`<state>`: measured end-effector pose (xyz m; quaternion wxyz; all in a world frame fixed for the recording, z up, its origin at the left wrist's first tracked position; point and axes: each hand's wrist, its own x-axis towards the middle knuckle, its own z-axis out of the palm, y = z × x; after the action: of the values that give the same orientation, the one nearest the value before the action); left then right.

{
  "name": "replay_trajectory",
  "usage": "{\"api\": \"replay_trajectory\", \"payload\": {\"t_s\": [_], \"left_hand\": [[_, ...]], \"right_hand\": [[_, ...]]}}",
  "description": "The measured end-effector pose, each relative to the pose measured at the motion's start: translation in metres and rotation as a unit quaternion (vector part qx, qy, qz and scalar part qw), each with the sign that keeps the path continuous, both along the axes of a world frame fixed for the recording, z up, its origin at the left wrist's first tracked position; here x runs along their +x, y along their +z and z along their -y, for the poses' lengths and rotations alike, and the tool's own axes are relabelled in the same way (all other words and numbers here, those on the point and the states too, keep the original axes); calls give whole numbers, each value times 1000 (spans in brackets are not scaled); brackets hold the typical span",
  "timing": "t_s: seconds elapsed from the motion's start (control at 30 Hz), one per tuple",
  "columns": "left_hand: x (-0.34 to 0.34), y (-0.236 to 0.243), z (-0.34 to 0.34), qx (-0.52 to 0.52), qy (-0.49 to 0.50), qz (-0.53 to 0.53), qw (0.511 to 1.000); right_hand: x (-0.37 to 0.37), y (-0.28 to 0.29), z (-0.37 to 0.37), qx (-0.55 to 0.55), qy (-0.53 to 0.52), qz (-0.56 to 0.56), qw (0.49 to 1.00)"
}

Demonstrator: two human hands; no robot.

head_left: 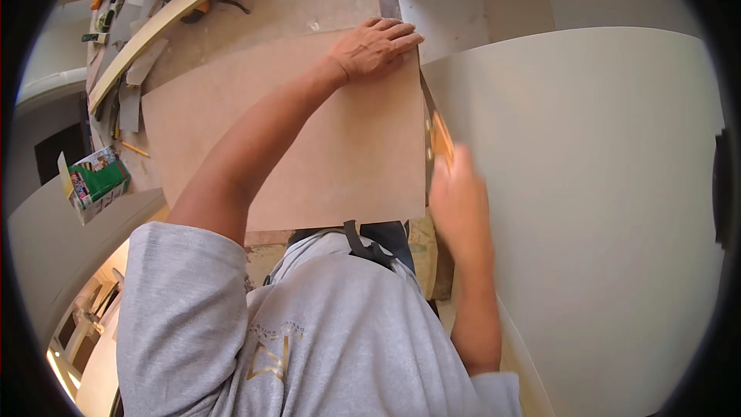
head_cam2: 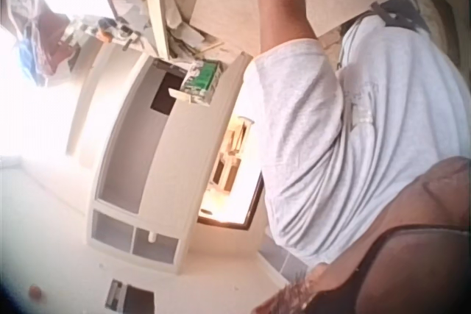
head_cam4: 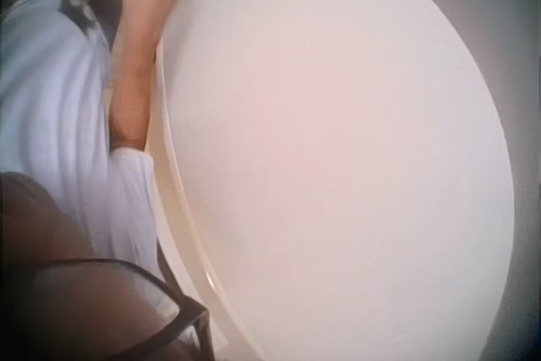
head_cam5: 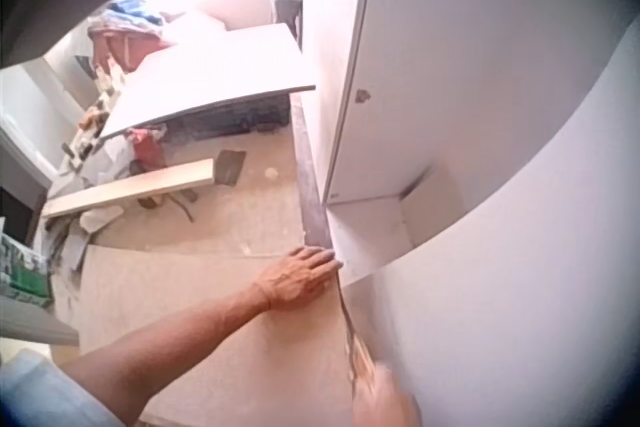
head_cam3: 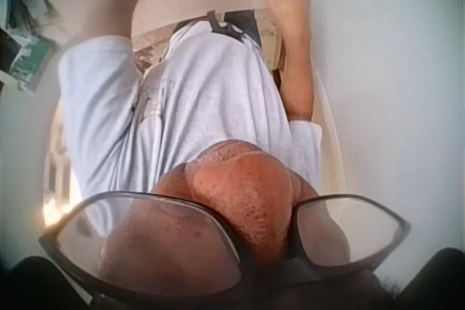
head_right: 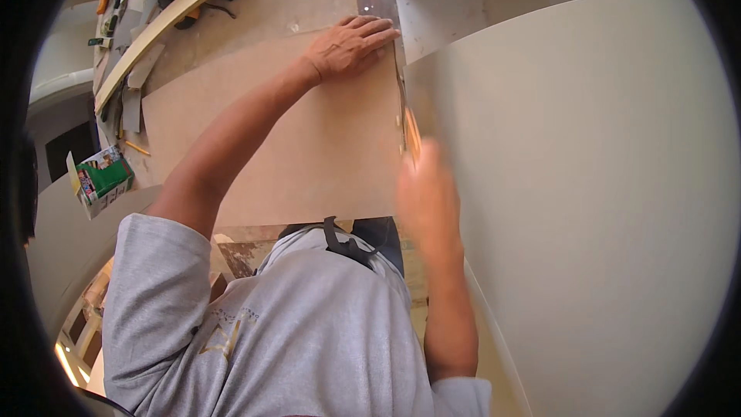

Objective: The person retrieves a hand saw from a tool case on a workbench, then cuts along the edge of a wooden board using the hand saw.

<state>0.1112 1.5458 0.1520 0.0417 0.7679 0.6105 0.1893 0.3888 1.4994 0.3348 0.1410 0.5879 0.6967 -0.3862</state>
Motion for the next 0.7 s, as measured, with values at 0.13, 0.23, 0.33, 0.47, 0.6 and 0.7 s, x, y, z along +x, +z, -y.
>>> {"api": "replay_trajectory", "payload": {"t_s": [0.13,0.23,0.33,0.47,0.6,0.7], "left_hand": [[-2,-4,1,-13,1,8,1000],[-1,-4,0,-8,-2,4,1000],[0,0,0,-8,5,-9,1000],[-1,7,-2,-82,-13,-5,997],[0,4,1,-45,-8,15,999],[-1,0,0,-9,0,11,1000]], "right_hand": [[43,50,57,-24,-33,11,999],[19,13,40,10,-22,-9,1000],[-36,-56,-23,109,48,-70,990],[-37,-62,-31,97,55,-22,994],[27,6,30,19,-17,-58,998],[53,42,64,-7,-25,4,1000]]}}
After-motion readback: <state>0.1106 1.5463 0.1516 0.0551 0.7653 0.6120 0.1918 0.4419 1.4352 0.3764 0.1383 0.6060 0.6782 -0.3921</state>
